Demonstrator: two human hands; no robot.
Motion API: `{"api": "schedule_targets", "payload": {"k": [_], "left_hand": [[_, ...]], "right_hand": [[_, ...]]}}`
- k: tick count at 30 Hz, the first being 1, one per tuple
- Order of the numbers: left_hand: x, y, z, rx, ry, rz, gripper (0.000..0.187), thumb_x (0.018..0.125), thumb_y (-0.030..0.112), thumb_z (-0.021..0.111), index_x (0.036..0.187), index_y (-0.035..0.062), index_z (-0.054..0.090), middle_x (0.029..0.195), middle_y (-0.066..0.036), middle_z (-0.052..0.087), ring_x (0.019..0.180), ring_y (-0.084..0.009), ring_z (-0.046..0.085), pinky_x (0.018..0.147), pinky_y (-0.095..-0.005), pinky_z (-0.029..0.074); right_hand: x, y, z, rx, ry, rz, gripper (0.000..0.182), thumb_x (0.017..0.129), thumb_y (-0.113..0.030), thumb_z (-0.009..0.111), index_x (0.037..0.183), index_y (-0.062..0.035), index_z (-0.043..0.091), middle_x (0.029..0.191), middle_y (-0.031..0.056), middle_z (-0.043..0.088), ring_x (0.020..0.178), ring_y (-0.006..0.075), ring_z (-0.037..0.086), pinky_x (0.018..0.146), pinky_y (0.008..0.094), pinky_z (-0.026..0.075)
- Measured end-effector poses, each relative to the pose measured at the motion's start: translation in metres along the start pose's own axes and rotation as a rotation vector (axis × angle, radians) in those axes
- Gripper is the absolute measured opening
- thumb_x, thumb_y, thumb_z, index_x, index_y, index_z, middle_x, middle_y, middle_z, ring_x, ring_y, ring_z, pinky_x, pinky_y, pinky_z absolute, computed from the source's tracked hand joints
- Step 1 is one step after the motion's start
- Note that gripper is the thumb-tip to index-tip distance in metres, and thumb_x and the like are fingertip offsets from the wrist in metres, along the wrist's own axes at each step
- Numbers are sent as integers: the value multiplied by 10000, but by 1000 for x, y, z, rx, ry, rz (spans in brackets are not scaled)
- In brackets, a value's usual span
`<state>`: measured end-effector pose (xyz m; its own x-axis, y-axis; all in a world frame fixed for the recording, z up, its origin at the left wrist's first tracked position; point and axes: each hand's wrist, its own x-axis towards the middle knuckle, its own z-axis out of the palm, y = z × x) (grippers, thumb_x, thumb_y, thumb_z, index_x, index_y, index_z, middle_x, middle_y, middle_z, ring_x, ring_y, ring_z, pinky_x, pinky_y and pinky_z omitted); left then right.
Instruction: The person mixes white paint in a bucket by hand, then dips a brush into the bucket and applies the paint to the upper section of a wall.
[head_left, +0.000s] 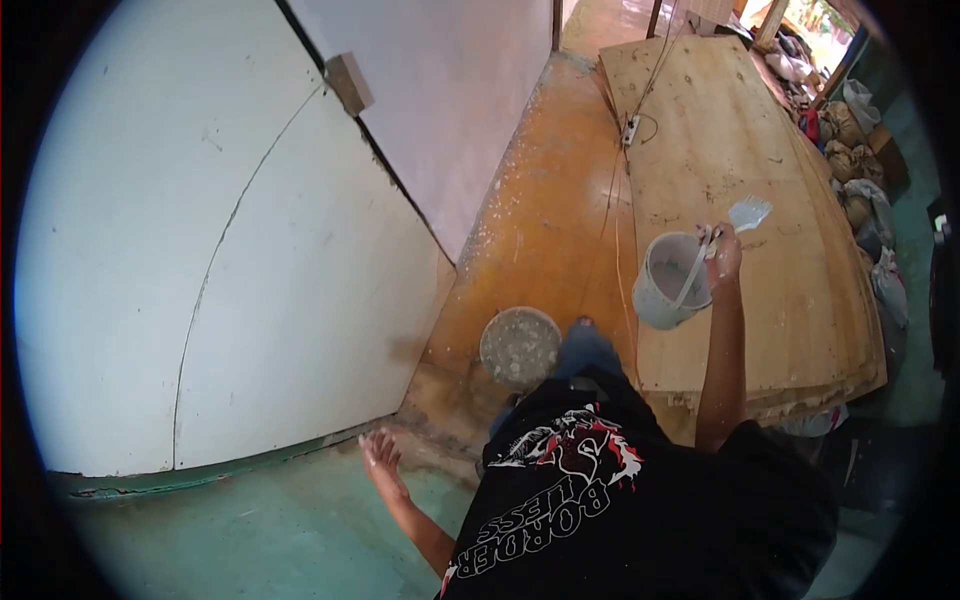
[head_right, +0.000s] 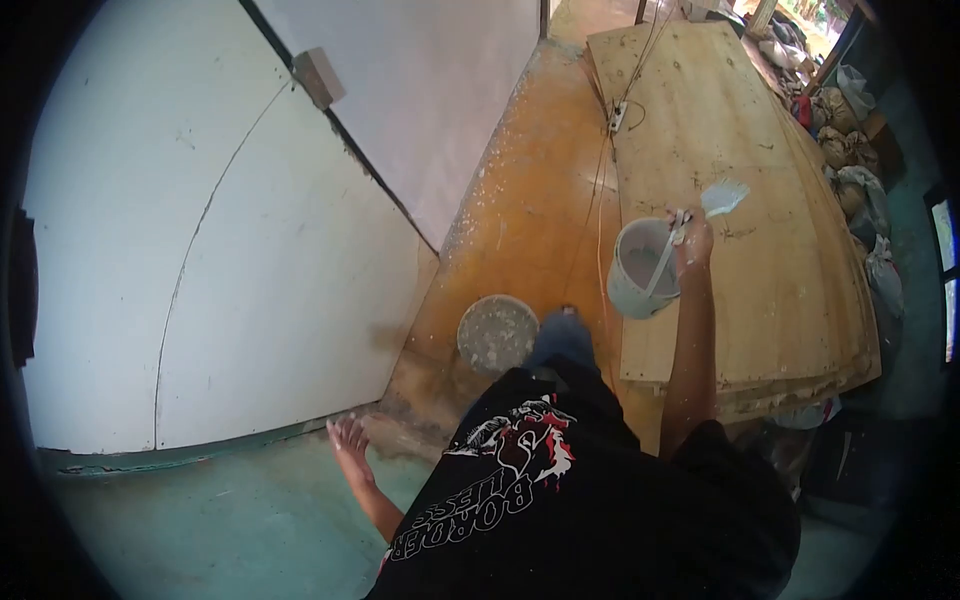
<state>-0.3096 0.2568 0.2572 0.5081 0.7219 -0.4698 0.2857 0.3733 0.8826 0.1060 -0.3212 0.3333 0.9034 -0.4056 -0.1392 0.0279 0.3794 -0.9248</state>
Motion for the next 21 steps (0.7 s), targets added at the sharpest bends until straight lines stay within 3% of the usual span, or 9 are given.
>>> {"api": "schedule_targets", "payload": {"k": [2,4,7,8,10,12,15,21], "left_hand": [[5,-8,-6,-41,14,-52,756,952,661,440,1399,52,464,1360,-115,566,1210,-286,553,962,-420,423],[12,1,11,-57,36,-116,750,947,670,436,1396,70,467,1353,-106,573,1195,-281,564,953,-407,426],[13,28,75,-74,74,3,711,953,640,465,1374,68,480,1302,-103,607,1149,-271,597,897,-390,459],[8,44,100,33,115,73,683,956,615,486,1355,61,493,1277,-102,621,1130,-267,609,877,-389,470],[4,67,155,139,166,136,655,960,590,508,1335,53,506,1252,-100,636,1111,-262,620,856,-389,481],[-8,83,193,182,43,211,586,969,542,532,1276,44,552,1200,-100,659,1092,-261,630,841,-394,488],[-34,103,246,190,42,254,539,981,531,519,1194,44,608,1172,-95,669,1085,-255,632,827,-388,492],[-56,110,272,306,144,331,492,996,510,506,1098,50,649,1108,-77,685,1056,-223,633,816,-374,491]], "right_hand": [[15,-7,-7,3,11,-22,191,910,-231,494,776,-96,511,784,108,665,620,164,571,519,274,410],[20,-24,-21,34,-33,105,218,931,-237,482,783,-78,506,850,152,692,631,169,584,541,276,447],[30,-45,-27,0,120,81,224,939,-235,473,780,-78,481,910,188,706,651,169,592,561,279,467],[37,-42,-38,2,116,96,224,939,-235,473,780,-78,481,910,188,706,651,169,592,561,279,467],[57,-39,-62,51,-15,140,218,957,-221,501,779,-103,461,965,213,698,738,189,630,702,292,516],[66,-41,-63,28,-43,172,217,960,-220,497,782,-102,458,988,227,698,736,187,627,708,291,516],[93,-31,-57,21,-54,218,206,950,-207,483,778,-101,445,1003,237,701,725,182,616,715,286,501],[131,-36,-66,-12,-45,224,192,943,-196,480,781,-102,439,1012,224,706,736,173,612,720,283,482]]}}
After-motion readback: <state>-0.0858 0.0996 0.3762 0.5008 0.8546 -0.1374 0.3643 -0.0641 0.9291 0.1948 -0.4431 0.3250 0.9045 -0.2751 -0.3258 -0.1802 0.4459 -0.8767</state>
